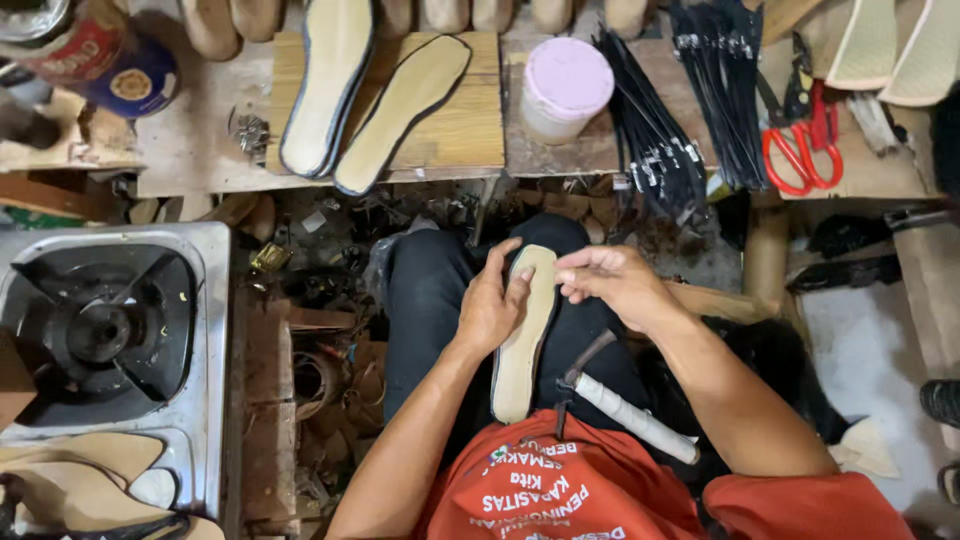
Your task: The person sits on the floor and assembles shoe soles by hand. They pick up a sole, apply adhesive from a small container, and use a hammer to secure nails along the edge. The person repeats this process for multiple soles, placing finished pieces on a nearby wooden board.
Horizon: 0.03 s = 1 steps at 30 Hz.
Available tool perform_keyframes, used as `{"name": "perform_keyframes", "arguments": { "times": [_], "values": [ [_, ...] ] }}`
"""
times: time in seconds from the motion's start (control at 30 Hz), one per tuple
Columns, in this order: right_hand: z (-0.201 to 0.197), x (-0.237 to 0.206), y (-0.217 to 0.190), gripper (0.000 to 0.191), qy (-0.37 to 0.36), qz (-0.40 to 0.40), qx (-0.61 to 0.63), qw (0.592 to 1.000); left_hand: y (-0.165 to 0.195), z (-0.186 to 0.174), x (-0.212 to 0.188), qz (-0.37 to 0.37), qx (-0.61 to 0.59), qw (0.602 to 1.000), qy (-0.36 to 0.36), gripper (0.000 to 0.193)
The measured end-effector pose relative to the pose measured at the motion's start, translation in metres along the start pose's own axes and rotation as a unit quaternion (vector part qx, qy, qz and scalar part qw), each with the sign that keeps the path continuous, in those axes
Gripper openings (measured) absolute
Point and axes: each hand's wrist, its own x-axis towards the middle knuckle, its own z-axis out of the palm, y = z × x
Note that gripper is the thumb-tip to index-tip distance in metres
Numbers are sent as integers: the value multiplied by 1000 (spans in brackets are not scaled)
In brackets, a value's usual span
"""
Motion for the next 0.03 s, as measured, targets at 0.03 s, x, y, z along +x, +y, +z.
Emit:
{"name": "perform_keyframes", "arguments": {
  "times": [0.03],
  "values": [
    [-4,-2,8,26,-1,5,-8,1000,10,0,-2,28,28,999,10,44]
  ]
}}
